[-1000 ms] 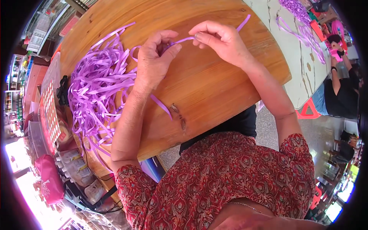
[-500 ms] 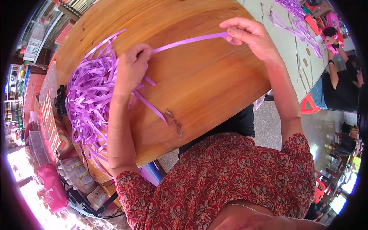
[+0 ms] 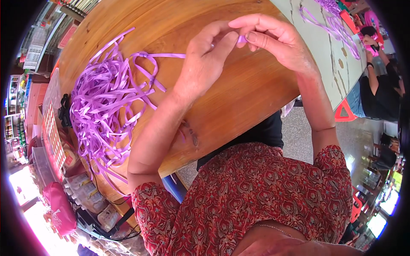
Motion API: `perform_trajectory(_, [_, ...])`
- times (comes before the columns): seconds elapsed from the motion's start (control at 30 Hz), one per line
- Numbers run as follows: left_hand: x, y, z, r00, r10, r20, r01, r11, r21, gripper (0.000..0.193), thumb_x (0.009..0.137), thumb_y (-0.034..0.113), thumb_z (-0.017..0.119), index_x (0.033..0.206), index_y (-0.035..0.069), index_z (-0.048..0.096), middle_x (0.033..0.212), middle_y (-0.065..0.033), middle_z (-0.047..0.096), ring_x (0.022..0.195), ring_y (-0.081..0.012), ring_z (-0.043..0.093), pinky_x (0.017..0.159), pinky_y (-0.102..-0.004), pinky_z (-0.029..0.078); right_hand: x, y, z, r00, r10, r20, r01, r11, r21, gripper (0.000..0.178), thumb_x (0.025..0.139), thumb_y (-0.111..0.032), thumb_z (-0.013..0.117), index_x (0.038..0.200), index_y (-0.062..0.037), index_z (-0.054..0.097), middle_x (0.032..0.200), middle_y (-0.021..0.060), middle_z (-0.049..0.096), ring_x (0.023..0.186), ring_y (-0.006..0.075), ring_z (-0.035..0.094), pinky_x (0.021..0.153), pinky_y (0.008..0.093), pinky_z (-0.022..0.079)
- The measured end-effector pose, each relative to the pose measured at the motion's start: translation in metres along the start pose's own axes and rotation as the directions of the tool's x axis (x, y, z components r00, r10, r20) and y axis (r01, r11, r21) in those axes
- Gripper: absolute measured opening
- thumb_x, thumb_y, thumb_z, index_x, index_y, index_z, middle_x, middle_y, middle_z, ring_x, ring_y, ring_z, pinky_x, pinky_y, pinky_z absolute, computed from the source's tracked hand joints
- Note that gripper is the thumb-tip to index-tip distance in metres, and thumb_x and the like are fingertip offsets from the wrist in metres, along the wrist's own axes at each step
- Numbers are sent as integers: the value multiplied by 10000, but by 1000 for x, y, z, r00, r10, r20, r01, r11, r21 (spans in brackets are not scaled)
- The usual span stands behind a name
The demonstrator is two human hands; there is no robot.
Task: The person is tying knots or loops in many purple plastic ribbons at a workshop table.
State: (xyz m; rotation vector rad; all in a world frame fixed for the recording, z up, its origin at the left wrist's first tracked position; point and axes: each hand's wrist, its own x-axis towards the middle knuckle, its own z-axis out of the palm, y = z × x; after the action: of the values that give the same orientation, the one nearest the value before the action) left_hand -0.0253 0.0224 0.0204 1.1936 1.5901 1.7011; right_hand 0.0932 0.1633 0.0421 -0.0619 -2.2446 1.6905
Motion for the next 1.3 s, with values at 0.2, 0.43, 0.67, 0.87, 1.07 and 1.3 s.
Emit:
perform_trajectory(0.2, [-11,0,0,978,-205,33,207,972,-113,158,877,165,617,938,24,654,754,26,571,668,-37,472,587,-186,388,-11,2,-5,997,-35,-67,29,996,-89,266,884,-77,574,1148,-54,592,834,-20,599,731,59,535,641,194,440])
perform_trajectory(0.43, [-12,1,-4,964,-257,-64,236,942,-239,127,788,129,717,883,47,698,710,58,580,620,-21,438,534,-182,340,-23,10,-20,991,49,-125,-63,991,-116,189,886,-104,585,1057,-43,641,848,-1,614,740,66,551,668,206,454])
perform_trajectory(0.67, [-11,-5,-12,902,-431,19,404,828,-389,172,794,156,706,927,53,670,774,25,615,574,-56,414,509,-210,321,-29,17,-25,979,-135,-155,83,949,-304,200,869,-125,606,1042,-34,651,924,51,642,847,129,594,740,238,469])
perform_trajectory(0.87, [-10,-7,-9,923,-385,-28,337,839,-427,139,761,126,738,866,50,689,643,60,567,495,-18,377,446,-184,266,-29,5,-6,917,-395,-48,298,762,-575,269,791,-63,660,1059,-35,646,903,71,642,821,172,610,717,257,478])
perform_trajectory(1.07, [-11,-7,-10,928,-369,-49,320,858,-402,136,769,132,731,873,53,692,647,61,569,511,-12,388,450,-181,276,-28,16,3,920,-385,-70,271,756,-595,222,771,-40,676,993,-28,664,829,69,632,715,174,600,603,262,457])
perform_trajectory(1.3, [-10,-7,-13,949,-311,-52,283,914,-291,117,770,132,729,858,59,703,667,58,580,524,-5,390,456,-173,279,-26,16,3,935,-350,-56,251,766,-592,135,787,-32,662,921,-8,661,811,55,616,698,153,589,590,255,448])
